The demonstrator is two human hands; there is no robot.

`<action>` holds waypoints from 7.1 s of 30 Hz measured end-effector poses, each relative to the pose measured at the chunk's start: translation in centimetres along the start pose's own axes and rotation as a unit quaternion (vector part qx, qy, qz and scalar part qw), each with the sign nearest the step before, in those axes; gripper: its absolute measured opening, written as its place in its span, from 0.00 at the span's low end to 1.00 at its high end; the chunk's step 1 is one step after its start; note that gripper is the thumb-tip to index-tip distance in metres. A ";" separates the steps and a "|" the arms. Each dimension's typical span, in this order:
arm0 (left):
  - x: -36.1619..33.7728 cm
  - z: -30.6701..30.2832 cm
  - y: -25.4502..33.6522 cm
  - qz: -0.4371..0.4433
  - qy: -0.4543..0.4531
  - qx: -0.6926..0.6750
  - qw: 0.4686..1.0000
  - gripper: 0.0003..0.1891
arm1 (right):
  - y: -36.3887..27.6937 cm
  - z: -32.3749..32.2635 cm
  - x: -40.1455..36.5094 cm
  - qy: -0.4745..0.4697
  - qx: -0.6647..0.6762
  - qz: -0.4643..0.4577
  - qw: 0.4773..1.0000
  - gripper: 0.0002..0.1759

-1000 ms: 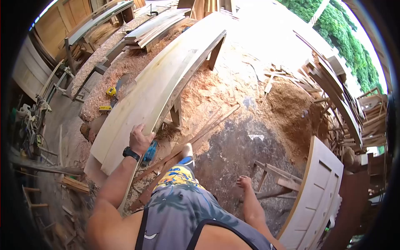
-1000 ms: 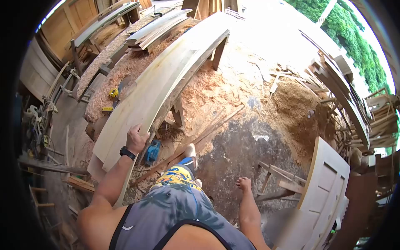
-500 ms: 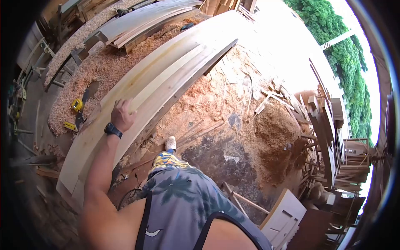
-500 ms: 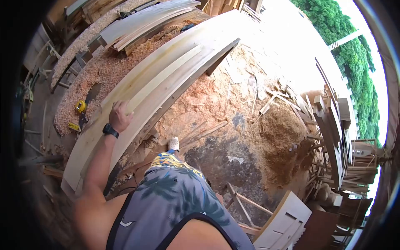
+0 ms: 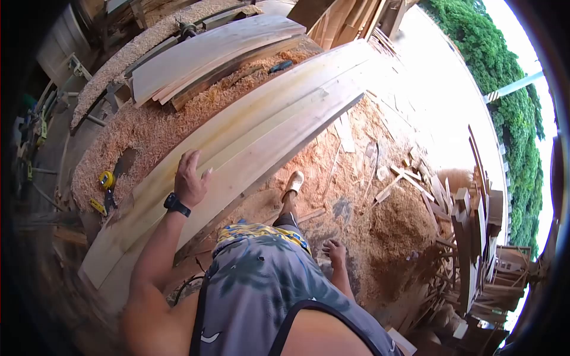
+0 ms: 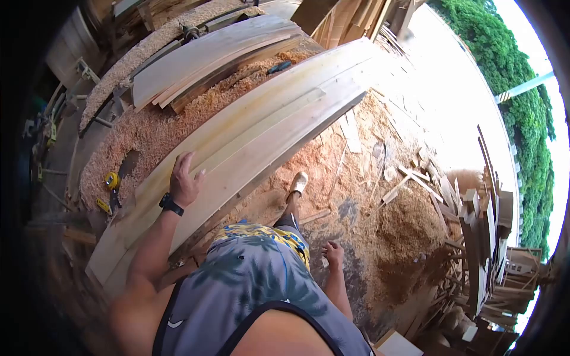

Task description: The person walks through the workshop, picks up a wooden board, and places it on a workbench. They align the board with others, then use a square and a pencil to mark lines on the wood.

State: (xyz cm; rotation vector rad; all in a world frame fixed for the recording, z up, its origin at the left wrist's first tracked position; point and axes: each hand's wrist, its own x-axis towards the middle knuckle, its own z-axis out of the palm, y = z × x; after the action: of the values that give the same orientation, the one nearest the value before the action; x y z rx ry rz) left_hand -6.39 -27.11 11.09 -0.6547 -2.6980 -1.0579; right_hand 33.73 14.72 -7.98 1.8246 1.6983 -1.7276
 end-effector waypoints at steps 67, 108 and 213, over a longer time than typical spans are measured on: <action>5.2 -3.4 -9.1 -0.193 0.304 -0.513 0.779 0.28 | -71.0 31.4 10.4 -0.399 0.408 -0.220 0.791 0.52; 4.4 -0.6 -4.8 -0.088 0.479 -0.655 0.578 0.39 | -61.6 23.1 10.5 -0.501 0.486 -0.074 0.712 0.41; 5.4 1.3 -7.3 -0.541 0.296 0.070 0.784 0.34 | -64.0 29.3 8.5 -0.374 -0.146 -0.446 0.800 0.24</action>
State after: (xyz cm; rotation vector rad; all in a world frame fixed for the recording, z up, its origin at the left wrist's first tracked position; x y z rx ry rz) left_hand -14.51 -29.16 7.36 1.2256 -2.3668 -0.9329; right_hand -33.74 22.97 12.09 0.0316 2.3171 -1.8544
